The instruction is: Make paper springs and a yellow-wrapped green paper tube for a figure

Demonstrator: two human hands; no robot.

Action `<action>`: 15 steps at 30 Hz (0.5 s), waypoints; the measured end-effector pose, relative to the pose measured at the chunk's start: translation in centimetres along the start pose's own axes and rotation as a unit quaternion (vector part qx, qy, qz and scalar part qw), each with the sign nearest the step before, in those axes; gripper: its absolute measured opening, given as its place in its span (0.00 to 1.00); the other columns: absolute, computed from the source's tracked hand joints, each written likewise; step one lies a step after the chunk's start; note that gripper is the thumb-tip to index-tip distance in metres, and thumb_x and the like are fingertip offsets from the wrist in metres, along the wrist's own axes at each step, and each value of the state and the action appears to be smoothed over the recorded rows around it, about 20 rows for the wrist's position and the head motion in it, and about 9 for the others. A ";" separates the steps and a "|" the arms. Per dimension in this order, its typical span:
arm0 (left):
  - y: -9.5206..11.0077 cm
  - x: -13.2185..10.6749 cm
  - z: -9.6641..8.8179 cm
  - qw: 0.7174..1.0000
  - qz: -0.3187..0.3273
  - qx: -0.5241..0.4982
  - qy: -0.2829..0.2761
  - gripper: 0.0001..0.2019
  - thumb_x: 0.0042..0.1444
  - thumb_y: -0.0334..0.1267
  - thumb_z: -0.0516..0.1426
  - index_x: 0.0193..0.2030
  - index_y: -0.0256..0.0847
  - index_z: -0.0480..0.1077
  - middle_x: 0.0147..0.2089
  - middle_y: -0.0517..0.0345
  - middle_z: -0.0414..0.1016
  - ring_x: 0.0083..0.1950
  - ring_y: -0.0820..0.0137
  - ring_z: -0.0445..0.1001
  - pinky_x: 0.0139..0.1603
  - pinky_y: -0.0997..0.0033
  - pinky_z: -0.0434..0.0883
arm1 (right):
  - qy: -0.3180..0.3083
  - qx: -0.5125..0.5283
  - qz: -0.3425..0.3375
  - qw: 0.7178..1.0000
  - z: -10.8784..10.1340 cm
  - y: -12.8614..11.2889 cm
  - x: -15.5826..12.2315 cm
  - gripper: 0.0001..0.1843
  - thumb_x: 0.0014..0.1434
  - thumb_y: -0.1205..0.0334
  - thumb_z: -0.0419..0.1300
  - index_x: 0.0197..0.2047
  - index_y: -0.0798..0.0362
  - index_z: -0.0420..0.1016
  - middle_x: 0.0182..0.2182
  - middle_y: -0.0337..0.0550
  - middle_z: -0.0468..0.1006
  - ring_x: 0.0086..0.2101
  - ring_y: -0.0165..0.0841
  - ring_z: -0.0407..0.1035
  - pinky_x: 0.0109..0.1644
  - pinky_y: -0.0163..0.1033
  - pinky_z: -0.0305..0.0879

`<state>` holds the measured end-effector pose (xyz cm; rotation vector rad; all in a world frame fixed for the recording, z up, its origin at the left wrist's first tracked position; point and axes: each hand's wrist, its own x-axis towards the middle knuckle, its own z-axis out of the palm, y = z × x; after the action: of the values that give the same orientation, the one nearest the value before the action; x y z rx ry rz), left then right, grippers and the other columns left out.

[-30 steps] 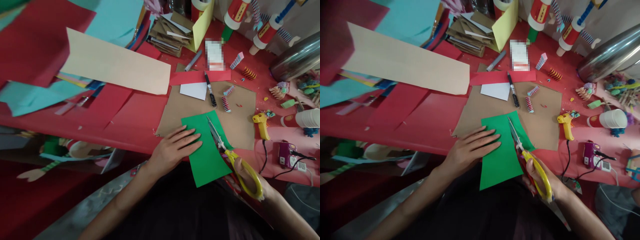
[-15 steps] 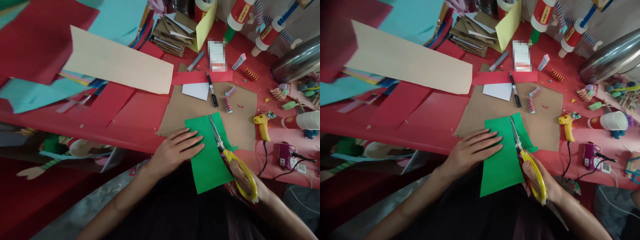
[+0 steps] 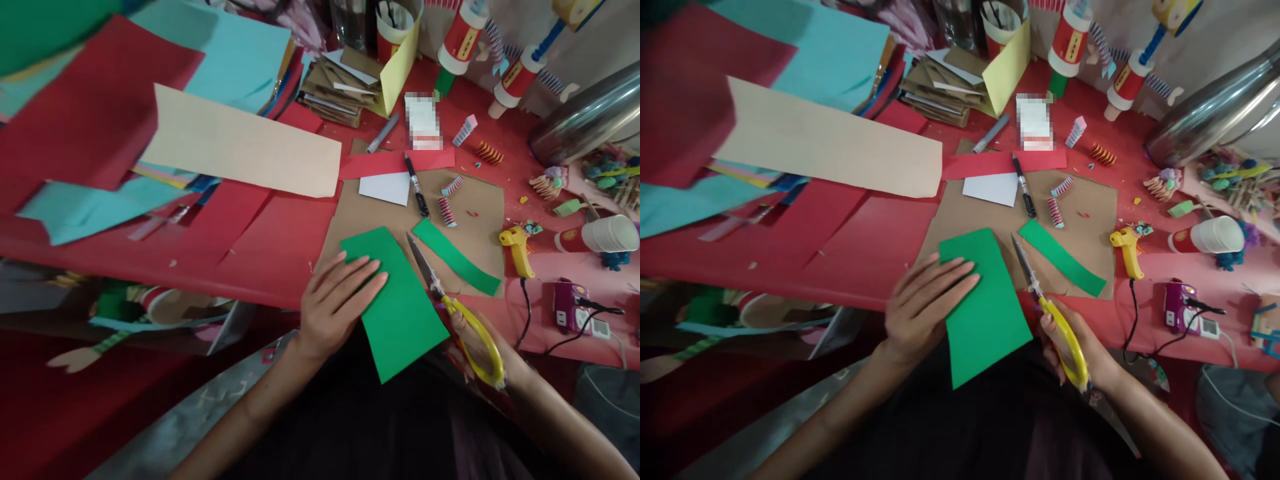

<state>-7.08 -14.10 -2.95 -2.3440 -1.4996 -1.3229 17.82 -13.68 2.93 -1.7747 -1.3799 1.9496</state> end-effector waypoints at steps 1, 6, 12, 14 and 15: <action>-0.1 0.2 -0.3 0.999 -0.011 0.032 0.025 0.19 0.66 0.29 0.50 0.58 0.48 0.71 0.52 0.55 0.81 0.57 0.66 0.77 0.61 0.57 0.70 | -0.006 0.008 0.001 1.000 -0.1 0.0 -0.2 0.31 0.58 0.28 0.50 0.41 0.50 0.64 0.15 0.27 0.60 0.10 0.24 0.55 0.10 0.29 0.53; -2.5 2.1 -1.3 0.976 -0.044 0.172 0.127 0.20 0.66 0.31 0.49 0.59 0.53 0.73 0.51 0.56 0.82 0.55 0.64 0.76 0.59 0.55 0.66 | -0.008 -0.135 -0.078 0.988 -0.1 -0.9 -1.3 0.24 0.65 0.40 0.52 0.47 0.53 0.68 0.17 0.29 0.64 0.14 0.25 0.61 0.16 0.29 0.59; -5.2 4.3 -1.3 0.946 -0.144 0.240 0.166 0.18 0.65 0.36 0.49 0.55 0.51 0.76 0.53 0.51 0.81 0.51 0.56 0.70 0.56 0.46 0.61 | 0.150 -0.403 -0.294 0.853 0.7 0.2 -1.4 0.24 0.62 0.60 0.56 0.61 0.55 0.66 0.44 0.53 0.82 0.38 0.40 0.79 0.42 0.43 0.76; -5.3 4.7 -1.1 0.943 -0.197 0.247 0.106 0.19 0.63 0.35 0.50 0.55 0.48 0.77 0.55 0.48 0.80 0.51 0.52 0.68 0.54 0.42 0.60 | 0.164 -0.474 -0.298 0.813 0.8 0.7 -1.2 0.25 0.62 0.61 0.58 0.61 0.55 0.67 0.44 0.54 0.82 0.37 0.42 0.79 0.41 0.44 0.76; -5.2 4.8 -1.0 0.942 -0.223 0.244 0.056 0.19 0.62 0.34 0.50 0.55 0.46 0.77 0.56 0.46 0.79 0.52 0.50 0.68 0.53 0.40 0.60 | 0.165 -0.500 -0.293 0.798 0.7 0.9 -1.2 0.25 0.61 0.61 0.59 0.61 0.55 0.68 0.43 0.53 0.82 0.36 0.41 0.79 0.39 0.43 0.76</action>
<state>-10.94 -8.44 -0.98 -1.6611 -2.1057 -0.9646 17.91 -15.30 3.02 -1.4977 -2.6278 0.5149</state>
